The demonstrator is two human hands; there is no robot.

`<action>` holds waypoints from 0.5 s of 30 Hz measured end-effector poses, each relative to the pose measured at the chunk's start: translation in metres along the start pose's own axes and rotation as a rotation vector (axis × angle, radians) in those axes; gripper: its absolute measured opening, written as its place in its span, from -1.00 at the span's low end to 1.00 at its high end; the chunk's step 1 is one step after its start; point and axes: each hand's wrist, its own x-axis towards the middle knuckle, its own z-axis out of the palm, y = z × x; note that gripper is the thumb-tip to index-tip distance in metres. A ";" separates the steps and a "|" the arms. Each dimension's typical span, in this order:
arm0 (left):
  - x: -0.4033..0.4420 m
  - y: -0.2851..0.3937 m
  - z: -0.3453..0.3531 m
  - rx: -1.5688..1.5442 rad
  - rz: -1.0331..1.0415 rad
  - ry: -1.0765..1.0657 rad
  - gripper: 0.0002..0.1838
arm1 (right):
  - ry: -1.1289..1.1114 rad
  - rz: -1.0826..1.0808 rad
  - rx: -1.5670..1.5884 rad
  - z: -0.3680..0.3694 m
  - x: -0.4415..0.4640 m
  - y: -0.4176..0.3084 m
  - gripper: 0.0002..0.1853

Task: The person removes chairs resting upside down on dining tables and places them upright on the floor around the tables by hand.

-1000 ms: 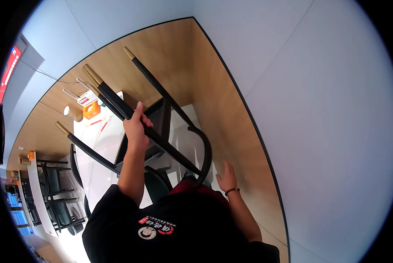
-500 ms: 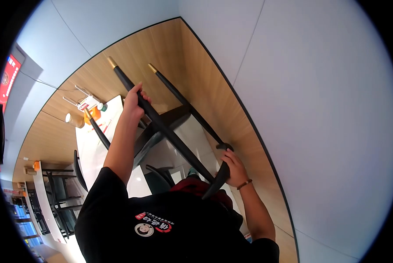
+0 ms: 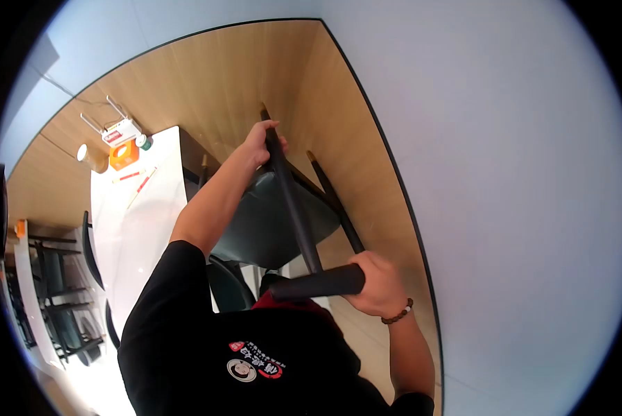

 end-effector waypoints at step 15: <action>-0.181 -0.105 -0.319 -0.267 0.383 0.150 -0.50 | -0.581 0.544 0.101 0.254 0.277 0.083 -0.51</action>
